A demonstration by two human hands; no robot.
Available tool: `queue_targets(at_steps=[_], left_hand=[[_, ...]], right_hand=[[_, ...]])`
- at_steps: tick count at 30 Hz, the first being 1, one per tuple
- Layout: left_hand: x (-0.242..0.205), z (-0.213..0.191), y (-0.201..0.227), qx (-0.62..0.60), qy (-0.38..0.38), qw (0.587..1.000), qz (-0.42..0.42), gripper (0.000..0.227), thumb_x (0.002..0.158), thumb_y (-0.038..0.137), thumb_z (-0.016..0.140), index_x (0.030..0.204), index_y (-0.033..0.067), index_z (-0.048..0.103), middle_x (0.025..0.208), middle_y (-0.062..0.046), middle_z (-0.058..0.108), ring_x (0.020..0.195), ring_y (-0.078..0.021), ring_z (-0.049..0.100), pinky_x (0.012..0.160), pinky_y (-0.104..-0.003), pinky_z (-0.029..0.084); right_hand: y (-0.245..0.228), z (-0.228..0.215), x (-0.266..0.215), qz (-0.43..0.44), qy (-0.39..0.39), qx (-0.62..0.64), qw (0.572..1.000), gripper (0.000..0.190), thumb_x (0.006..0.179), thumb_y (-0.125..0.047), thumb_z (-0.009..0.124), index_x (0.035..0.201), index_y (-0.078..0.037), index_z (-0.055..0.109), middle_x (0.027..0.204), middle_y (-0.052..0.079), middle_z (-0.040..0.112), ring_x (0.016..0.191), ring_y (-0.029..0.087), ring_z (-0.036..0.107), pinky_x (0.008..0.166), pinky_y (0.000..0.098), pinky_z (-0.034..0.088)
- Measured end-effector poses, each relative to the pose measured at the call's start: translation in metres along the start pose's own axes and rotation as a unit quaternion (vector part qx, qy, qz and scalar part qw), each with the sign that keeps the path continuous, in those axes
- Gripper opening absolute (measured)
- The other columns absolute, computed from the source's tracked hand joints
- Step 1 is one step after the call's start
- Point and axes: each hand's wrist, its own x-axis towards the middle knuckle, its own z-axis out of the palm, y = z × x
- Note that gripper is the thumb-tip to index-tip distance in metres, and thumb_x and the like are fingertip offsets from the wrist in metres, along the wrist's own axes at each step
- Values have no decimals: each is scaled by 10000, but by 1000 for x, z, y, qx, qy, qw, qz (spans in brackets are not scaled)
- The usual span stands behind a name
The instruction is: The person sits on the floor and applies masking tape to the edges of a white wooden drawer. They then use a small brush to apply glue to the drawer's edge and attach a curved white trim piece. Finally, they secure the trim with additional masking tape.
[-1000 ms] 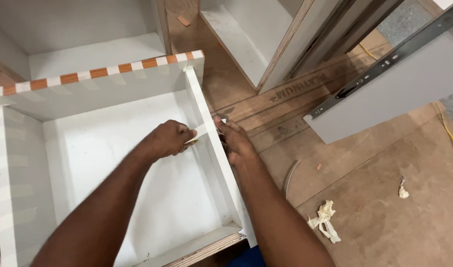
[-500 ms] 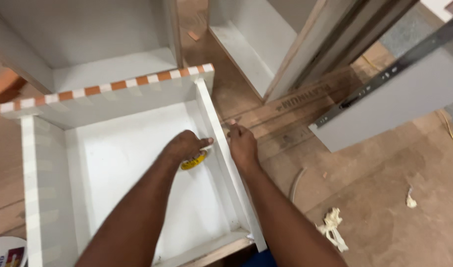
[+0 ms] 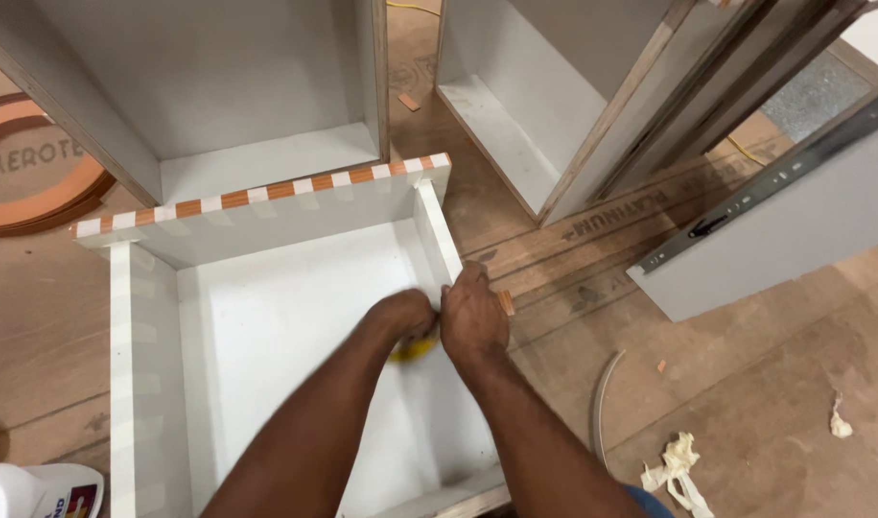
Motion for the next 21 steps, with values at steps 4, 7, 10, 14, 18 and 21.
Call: queue_targets(at_steps=[4,7,10,14,18,21], left_hand=[[-37,-2,-1,-68,72,995,28,320,951,303,620,917,18,761,838,-195,732,746,-314,683,709,-455,550],[-94,-6,7,-76,174,981,45,448,983,463,562,989,60,759,877,-169,739,795,-308,699,768,-461,540],[-150,-11,14,-229,148,961,-42,644,997,591,511,921,21,803,858,-129,781,823,-257,738,844,-415,546],[-200,6,13,-239,137,960,-42,594,970,576,528,944,40,783,842,-132,777,825,-263,753,845,-418,566],[-238,17,9,-221,116,967,-49,545,962,559,544,956,65,776,821,-146,769,823,-245,744,845,-407,558],[-262,23,10,-227,130,964,-47,532,958,537,552,956,61,790,847,-97,758,846,-227,728,848,-414,543]], right_hand=[[5,-4,-3,-3,-10,22,1000,505,935,-218,682,1296,31,432,1292,236,597,1127,400,653,955,500,527],[15,-8,-4,-45,-25,75,996,861,826,-315,774,1455,24,294,1428,261,486,1260,411,554,985,487,500],[24,-11,3,4,-82,58,995,973,905,-524,710,1597,-159,132,1566,222,340,1447,410,326,1159,538,301],[36,-5,22,73,-171,345,920,891,939,-641,457,1649,-224,117,1641,171,326,1495,354,343,1212,527,308],[69,-23,-9,67,-287,340,893,921,943,-634,500,1644,-241,49,1702,136,126,1571,326,139,1243,539,204],[88,-36,-42,62,-334,326,882,936,909,-619,526,1637,-263,57,1689,124,190,1555,323,206,1238,529,246]])
